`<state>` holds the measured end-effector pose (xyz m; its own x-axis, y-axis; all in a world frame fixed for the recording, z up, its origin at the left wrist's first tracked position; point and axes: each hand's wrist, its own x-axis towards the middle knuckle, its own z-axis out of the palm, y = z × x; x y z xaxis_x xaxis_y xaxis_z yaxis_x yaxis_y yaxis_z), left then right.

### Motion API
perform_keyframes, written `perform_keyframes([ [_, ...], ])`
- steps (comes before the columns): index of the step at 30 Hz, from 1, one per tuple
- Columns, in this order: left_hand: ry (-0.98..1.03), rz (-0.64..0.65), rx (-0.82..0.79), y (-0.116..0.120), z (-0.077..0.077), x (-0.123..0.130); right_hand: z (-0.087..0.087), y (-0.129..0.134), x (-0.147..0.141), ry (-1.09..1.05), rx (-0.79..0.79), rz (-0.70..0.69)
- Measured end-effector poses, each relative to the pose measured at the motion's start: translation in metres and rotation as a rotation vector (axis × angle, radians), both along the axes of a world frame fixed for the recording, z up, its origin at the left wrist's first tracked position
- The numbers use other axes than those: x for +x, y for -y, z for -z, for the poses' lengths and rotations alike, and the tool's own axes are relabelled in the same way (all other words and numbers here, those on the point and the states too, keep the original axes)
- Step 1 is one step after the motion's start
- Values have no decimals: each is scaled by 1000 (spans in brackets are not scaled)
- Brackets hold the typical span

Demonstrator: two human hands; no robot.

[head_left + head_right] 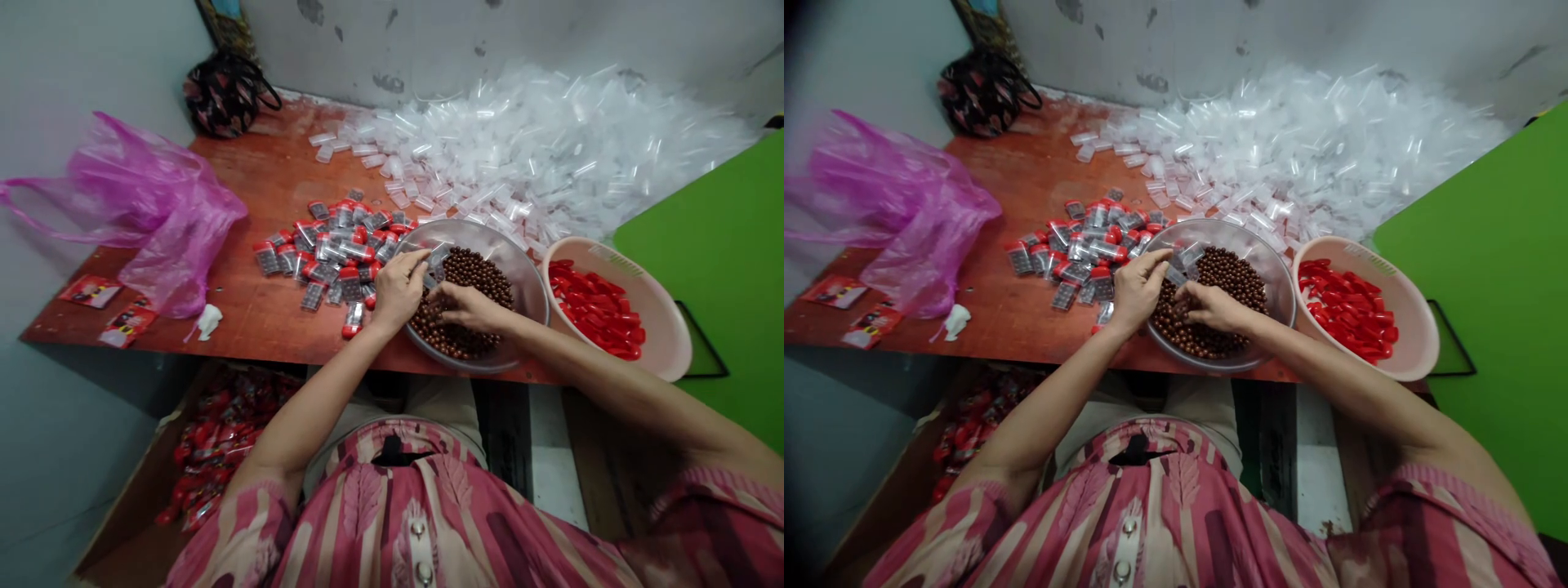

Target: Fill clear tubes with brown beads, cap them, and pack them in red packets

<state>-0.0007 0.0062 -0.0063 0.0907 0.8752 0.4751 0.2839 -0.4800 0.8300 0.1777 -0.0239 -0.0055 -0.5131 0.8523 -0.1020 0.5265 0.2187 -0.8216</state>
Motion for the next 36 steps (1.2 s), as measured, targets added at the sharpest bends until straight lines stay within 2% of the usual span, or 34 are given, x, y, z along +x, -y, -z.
perform_keyframes([
  [3, 2, 14, -5, 2, -3, -1, -14, 1, 7, -312, -177, 230],
  [5, 7, 75, -34, 5, -8, -2, -23, 3, 10, -436, -222, 323],
  [9, 43, 355, -219, 14, -12, 4, -39, 11, 13, -587, -151, 461],
  [13, 276, 588, -439, 17, -8, 16, -47, 19, 18, -576, -56, 472],
  [17, 481, 667, -678, 17, -6, 22, -50, 23, 31, -431, 65, 367],
  [21, 504, 702, -722, 16, -8, 20, -51, 23, 42, -296, 166, 300],
  [24, 424, 701, -658, 17, -9, 19, -53, 24, 39, -266, 210, 296],
  [27, 337, 614, -564, 17, -8, 18, -50, 27, 33, -264, 235, 320],
  [29, 343, 513, -530, 18, -8, 17, -45, 33, 30, -301, 232, 359],
  [31, 320, 470, -502, 18, -8, 16, -41, 40, 31, -259, 240, 378],
  [34, 248, 511, -515, 18, -9, 14, -42, 51, 47, -52, 271, 402],
  [36, 303, 521, -572, 19, -10, 13, -47, 57, 71, 24, 328, 526],
])
